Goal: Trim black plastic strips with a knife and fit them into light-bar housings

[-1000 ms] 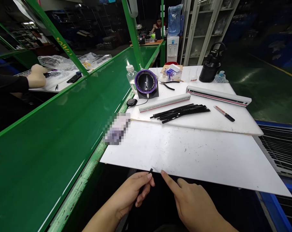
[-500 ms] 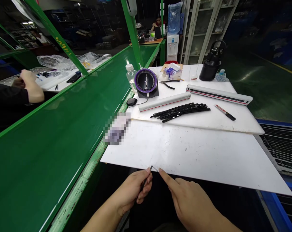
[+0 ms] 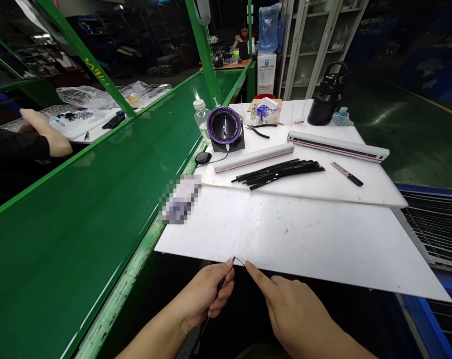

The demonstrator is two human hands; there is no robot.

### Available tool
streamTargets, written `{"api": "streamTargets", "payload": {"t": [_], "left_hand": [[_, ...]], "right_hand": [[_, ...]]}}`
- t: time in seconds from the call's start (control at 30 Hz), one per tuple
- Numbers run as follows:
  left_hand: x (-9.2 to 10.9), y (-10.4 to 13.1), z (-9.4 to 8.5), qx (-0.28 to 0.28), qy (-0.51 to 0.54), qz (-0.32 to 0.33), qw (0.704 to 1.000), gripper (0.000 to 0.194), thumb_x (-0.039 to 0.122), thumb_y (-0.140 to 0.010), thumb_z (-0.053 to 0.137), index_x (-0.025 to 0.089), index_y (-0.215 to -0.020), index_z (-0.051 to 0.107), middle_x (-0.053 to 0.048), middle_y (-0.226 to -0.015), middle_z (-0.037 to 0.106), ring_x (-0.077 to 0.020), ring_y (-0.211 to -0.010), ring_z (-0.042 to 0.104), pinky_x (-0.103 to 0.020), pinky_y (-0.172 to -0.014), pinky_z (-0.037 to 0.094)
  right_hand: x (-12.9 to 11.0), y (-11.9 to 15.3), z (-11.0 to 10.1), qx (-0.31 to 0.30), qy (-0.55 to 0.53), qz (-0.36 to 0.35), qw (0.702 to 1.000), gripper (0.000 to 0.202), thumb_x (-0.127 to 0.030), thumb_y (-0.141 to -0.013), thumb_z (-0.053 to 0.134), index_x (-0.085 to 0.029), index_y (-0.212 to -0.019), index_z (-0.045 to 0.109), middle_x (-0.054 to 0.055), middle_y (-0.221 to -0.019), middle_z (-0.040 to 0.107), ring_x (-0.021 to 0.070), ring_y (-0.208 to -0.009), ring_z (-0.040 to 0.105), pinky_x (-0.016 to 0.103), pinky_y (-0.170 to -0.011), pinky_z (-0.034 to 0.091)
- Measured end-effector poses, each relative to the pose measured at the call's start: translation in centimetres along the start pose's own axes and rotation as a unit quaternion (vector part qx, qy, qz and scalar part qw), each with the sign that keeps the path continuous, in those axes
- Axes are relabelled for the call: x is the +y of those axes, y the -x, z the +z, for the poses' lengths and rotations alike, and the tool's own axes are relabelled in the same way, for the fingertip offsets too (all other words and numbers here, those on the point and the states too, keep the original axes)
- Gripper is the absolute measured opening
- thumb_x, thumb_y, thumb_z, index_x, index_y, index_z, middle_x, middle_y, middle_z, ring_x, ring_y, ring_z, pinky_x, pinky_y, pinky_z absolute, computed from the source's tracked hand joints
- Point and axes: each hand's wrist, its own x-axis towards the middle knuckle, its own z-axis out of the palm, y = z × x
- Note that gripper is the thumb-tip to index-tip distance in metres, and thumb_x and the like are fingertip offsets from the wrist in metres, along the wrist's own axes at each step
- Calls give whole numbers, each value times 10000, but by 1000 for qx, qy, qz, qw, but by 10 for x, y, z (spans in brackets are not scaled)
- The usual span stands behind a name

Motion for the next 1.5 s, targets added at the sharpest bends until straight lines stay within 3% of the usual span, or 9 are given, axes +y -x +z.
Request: {"api": "streamTargets", "payload": {"t": [0.23, 0.37, 0.53, 0.67, 0.97, 1.1, 1.2, 1.33, 1.5], "left_hand": [[0, 1, 0, -6, 10, 6, 1000, 544, 724, -732, 574, 206, -727, 407, 84, -505, 356, -37, -374, 173, -161, -335, 99], [4, 10, -2, -45, 65, 12, 997, 455, 609, -798, 583, 202, -707, 402, 82, -497, 337, -33, -372, 138, -157, -333, 64], [11, 23, -3, -75, 130, 44, 988, 371, 516, -875, 536, 183, -723, 476, 73, -479, 341, -29, -358, 126, -141, -318, 81], [14, 27, -1, -96, 150, 65, 982, 381, 501, -898, 506, 164, -722, 536, 60, -460, 356, -25, -341, 140, -135, -309, 101], [15, 25, 11, -90, 105, 82, 987, 449, 527, -880, 483, 119, -820, 660, 32, -496, 437, -23, -319, 127, -177, -312, 72], [20, 37, 36, -47, -93, 163, 981, 508, 535, -922, 391, 134, -967, 698, -11, -490, 527, -83, -357, 283, -220, -385, 220], [27, 44, 60, 55, -326, 269, 904, 408, 471, -917, 477, 201, -1163, 661, -74, -703, 667, -197, -626, 543, -293, -640, 393], [42, 43, 81, 126, -474, 344, 801, 580, 413, -869, 575, 242, -1411, 456, -91, -763, 654, -262, -640, 547, -351, -672, 363], [63, 48, 96, 64, -403, 403, 819, 621, 263, -805, 607, 232, -1402, 438, -49, -682, 589, -252, -591, 514, -330, -632, 341]], "right_hand": [[-3, -1, 3, 13, 56, 0, 998, 832, -31, -790, 437, -315, -1531, 187, 12, -725, 618, 218, -526, 590, 287, -453, 221], [2, 1, 3, 52, 0, -5, 999, 592, -157, -956, 398, -329, -1508, 272, 2, -695, 594, 194, -511, 567, 272, -469, 331], [38, 12, -14, 202, -166, 10, 965, 605, -128, -976, 262, -305, -1539, 126, -8, -764, 570, 164, -637, 573, 266, -597, 484], [77, 10, -25, 343, -110, 63, 931, 639, -113, -948, 274, -244, -1547, 93, 55, -959, 567, 206, -856, 572, 317, -699, 513], [104, -7, -6, 320, 82, 34, 943, 622, -53, -872, 356, -240, -1465, 379, 100, -1111, 530, 258, -962, 504, 421, -798, 501], [105, -10, -7, 350, 56, 23, 935, 481, -114, -898, 401, -196, -1354, 529, 120, -1123, 524, 281, -1032, 499, 467, -865, 483], [96, -7, -15, 437, -12, 6, 899, 339, -206, -934, 454, -179, -1233, 615, 120, -1121, 532, 296, -1085, 494, 514, -951, 432], [70, 14, -37, 449, -264, -1, 853, 229, -271, -962, 512, -246, -1156, 630, 70, -1082, 600, 233, -1003, 586, 406, -882, 514], [41, 45, -62, 353, -512, -56, 781, 231, -319, -945, 577, -245, -1151, 652, 54, -917, 681, 193, -812, 672, 297, -743, 592]]}}
